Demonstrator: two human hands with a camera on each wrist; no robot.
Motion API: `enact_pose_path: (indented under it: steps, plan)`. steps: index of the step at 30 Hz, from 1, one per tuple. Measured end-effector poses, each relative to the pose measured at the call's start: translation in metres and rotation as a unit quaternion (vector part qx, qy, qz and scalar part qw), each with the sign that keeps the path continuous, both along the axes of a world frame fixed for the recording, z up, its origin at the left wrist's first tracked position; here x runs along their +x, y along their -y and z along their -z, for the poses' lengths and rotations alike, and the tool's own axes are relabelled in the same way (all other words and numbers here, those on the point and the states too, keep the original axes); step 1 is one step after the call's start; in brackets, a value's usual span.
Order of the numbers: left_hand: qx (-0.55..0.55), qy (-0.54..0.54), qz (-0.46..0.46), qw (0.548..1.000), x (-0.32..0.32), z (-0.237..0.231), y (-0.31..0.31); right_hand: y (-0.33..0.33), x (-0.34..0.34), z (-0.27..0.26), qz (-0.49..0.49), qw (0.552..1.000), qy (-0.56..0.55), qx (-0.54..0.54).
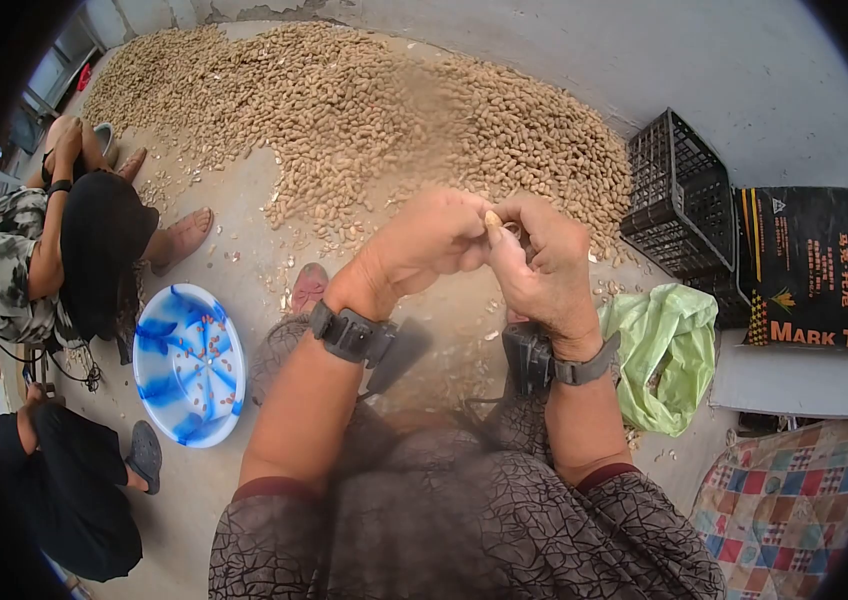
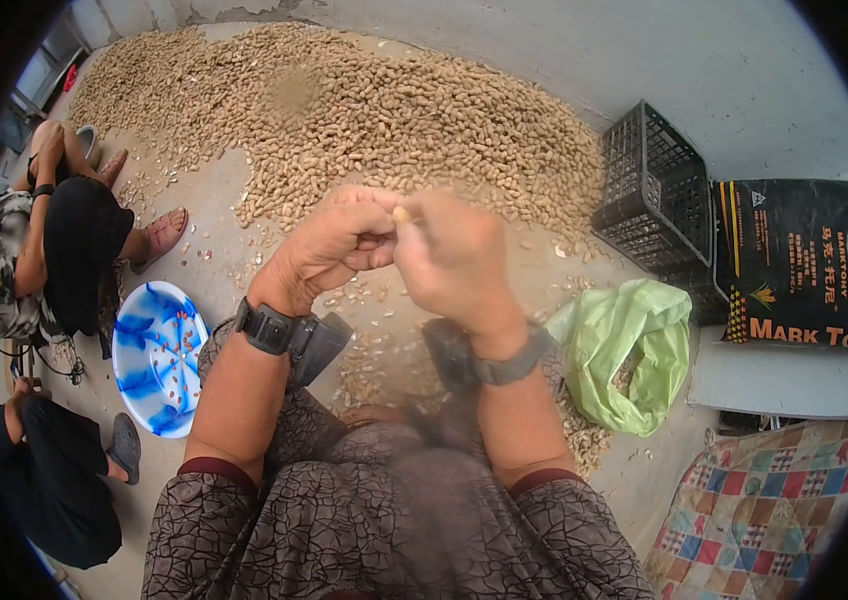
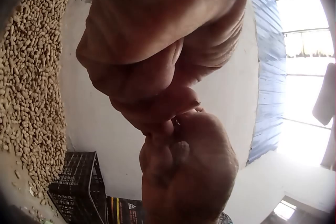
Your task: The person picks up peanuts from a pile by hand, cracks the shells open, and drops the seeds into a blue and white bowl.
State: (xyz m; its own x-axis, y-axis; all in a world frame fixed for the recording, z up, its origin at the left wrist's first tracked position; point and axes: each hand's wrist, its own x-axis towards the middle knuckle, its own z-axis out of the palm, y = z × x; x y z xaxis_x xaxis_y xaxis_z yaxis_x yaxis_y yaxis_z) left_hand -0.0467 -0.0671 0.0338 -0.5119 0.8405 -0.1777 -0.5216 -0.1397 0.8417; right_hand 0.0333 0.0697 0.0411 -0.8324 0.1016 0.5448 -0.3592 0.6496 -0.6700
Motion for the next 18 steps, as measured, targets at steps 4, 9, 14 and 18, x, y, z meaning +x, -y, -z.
enact_pose_path:
  steps: [4, 9, 14, 18]
  plan:
    - [0.022, 0.031, -0.012, 0.999, 0.0, 0.001, 0.001, 0.0, -0.001, 0.001, -0.004, 1.0, -0.009, -0.009]
    - [0.014, 0.003, -0.014, 1.0, 0.001, -0.001, 0.002, 0.002, -0.001, 0.005, 0.004, 0.999, -0.014, -0.037]
    - [-0.004, -0.019, -0.058, 0.998, -0.001, -0.001, 0.001, 0.001, -0.001, 0.002, 0.003, 0.992, 0.013, -0.122]
    - [-0.025, 0.038, -0.177, 0.983, -0.009, -0.003, 0.006, -0.017, 0.002, -0.007, -0.107, 0.959, 0.21, -0.157]
